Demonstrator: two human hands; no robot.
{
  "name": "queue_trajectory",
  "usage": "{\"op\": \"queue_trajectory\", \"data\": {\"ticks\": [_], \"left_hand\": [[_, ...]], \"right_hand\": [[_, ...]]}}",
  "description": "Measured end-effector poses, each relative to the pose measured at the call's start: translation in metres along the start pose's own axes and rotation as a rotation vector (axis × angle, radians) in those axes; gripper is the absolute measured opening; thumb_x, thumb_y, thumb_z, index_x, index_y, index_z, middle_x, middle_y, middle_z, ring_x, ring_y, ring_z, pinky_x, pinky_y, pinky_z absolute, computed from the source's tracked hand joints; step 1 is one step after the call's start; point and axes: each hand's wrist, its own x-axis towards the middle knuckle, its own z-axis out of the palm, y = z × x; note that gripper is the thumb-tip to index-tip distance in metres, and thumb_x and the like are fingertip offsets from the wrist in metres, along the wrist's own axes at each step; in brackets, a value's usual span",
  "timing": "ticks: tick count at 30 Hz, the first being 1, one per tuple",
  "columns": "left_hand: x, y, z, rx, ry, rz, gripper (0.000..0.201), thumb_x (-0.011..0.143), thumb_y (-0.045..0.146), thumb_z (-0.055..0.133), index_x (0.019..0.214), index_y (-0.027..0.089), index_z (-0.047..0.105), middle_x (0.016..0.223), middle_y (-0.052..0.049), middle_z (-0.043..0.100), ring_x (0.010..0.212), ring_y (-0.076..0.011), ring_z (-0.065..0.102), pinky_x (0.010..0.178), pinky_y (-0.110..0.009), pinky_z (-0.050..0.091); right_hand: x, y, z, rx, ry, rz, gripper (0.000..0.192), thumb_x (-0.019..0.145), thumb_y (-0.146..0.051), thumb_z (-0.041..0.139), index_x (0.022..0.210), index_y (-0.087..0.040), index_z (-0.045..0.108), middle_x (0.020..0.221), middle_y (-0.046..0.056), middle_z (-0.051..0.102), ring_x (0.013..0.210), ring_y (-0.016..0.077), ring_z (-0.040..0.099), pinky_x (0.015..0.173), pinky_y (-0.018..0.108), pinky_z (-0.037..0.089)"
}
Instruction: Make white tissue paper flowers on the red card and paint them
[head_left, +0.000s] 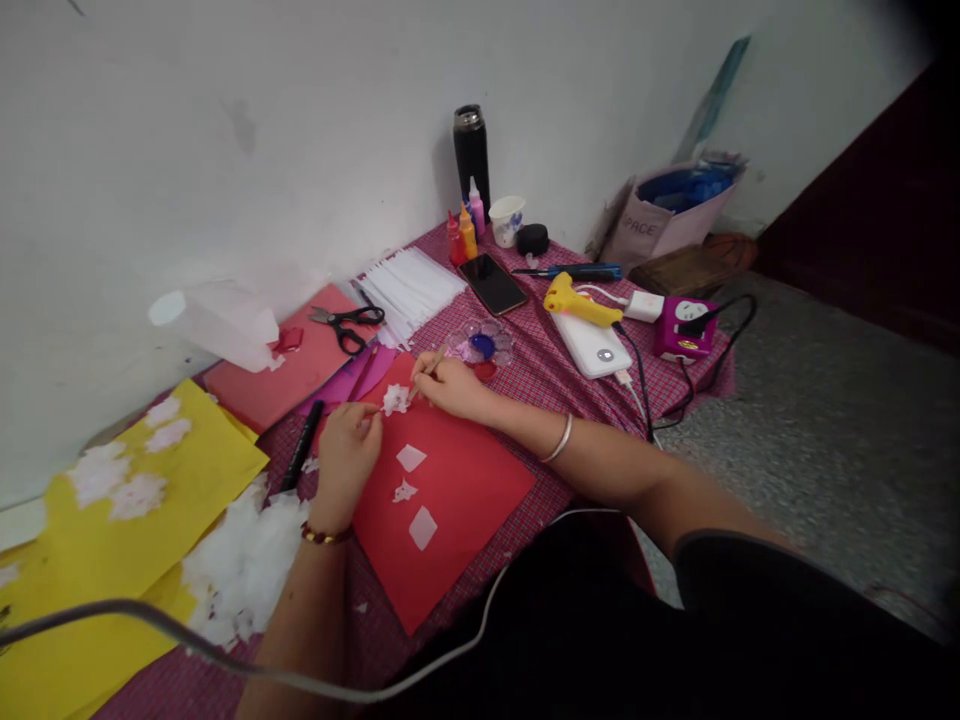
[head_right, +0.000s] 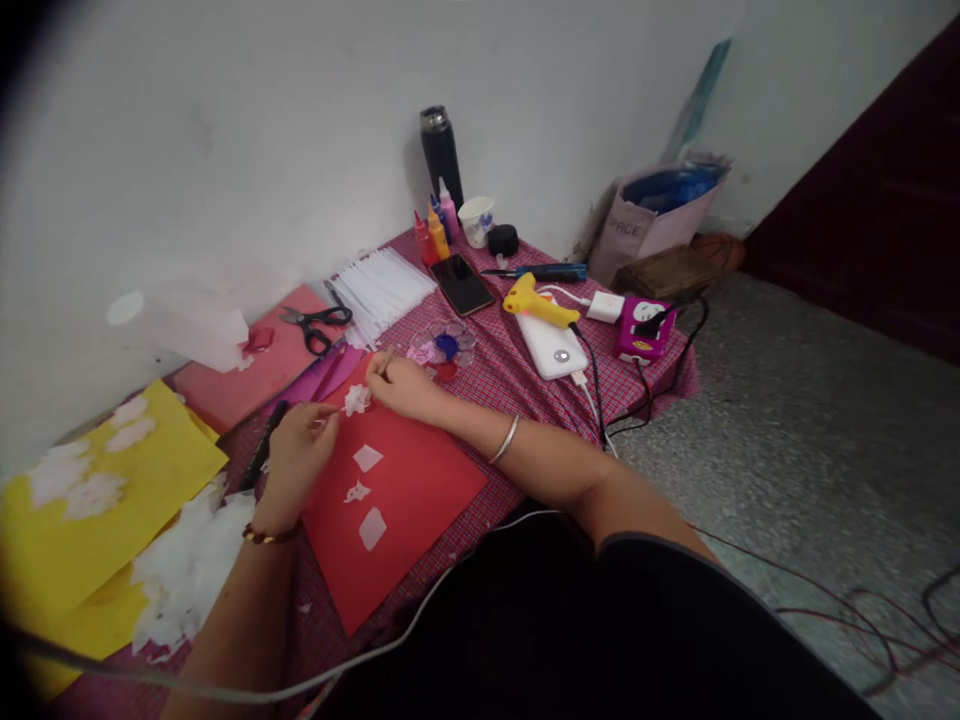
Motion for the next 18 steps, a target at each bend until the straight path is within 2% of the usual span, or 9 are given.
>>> {"op": "queue_trajectory", "data": {"ticks": [3, 6, 8, 13, 18], "left_hand": [[0.006, 0.006, 0.004, -0.005, -0.001, 0.047, 0.014, 0.084, 0.025, 0.054, 0.084, 0.019, 0.067, 0.085, -0.008, 0.067, 0.082, -0.0245, 0.061, 0.078, -0.035, 0.044], [0.016, 0.01, 0.008, -0.006, -0.059, 0.065, 0.011, 0.082, 0.025, 0.058, 0.085, 0.021, 0.068, 0.083, -0.007, 0.067, 0.079, -0.0235, 0.06, 0.075, -0.034, 0.043], [0.022, 0.012, 0.012, 0.031, -0.093, 0.081, 0.011, 0.082, 0.027, 0.059, 0.083, 0.021, 0.068, 0.08, -0.006, 0.066, 0.08, -0.0242, 0.059, 0.074, -0.034, 0.042], [0.029, 0.014, 0.017, 0.095, -0.122, 0.066, 0.014, 0.083, 0.027, 0.055, 0.079, 0.021, 0.066, 0.078, -0.007, 0.065, 0.078, -0.0244, 0.058, 0.073, -0.034, 0.041], [0.031, 0.008, 0.022, -0.041, -0.131, -0.125, 0.011, 0.079, 0.026, 0.052, 0.071, 0.021, 0.058, 0.069, -0.003, 0.06, 0.064, -0.0198, 0.054, 0.061, -0.031, 0.034]], "right_hand": [[0.004, -0.001, -0.002, 0.199, 0.019, 0.086, 0.011, 0.088, -0.016, 0.047, 0.078, -0.019, 0.049, 0.058, -0.005, 0.057, 0.045, 0.0083, 0.053, 0.047, 0.019, 0.039], [0.01, -0.002, -0.007, 0.41, 0.071, 0.214, 0.014, 0.089, -0.015, 0.045, 0.077, -0.02, 0.047, 0.054, -0.007, 0.057, 0.038, 0.0073, 0.049, 0.041, 0.018, 0.038], [0.013, -0.002, -0.01, 0.471, 0.103, 0.248, 0.015, 0.089, -0.013, 0.046, 0.076, -0.02, 0.047, 0.052, -0.007, 0.056, 0.036, 0.0067, 0.048, 0.039, 0.017, 0.038], [0.015, 0.001, -0.01, 0.466, 0.103, 0.226, 0.016, 0.089, -0.013, 0.047, 0.074, -0.019, 0.047, 0.051, -0.007, 0.056, 0.036, 0.0061, 0.048, 0.039, 0.016, 0.037], [0.015, 0.009, -0.005, 0.291, 0.06, 0.14, 0.012, 0.088, -0.015, 0.048, 0.077, -0.019, 0.048, 0.056, -0.005, 0.057, 0.043, 0.0075, 0.052, 0.044, 0.017, 0.038]]}}
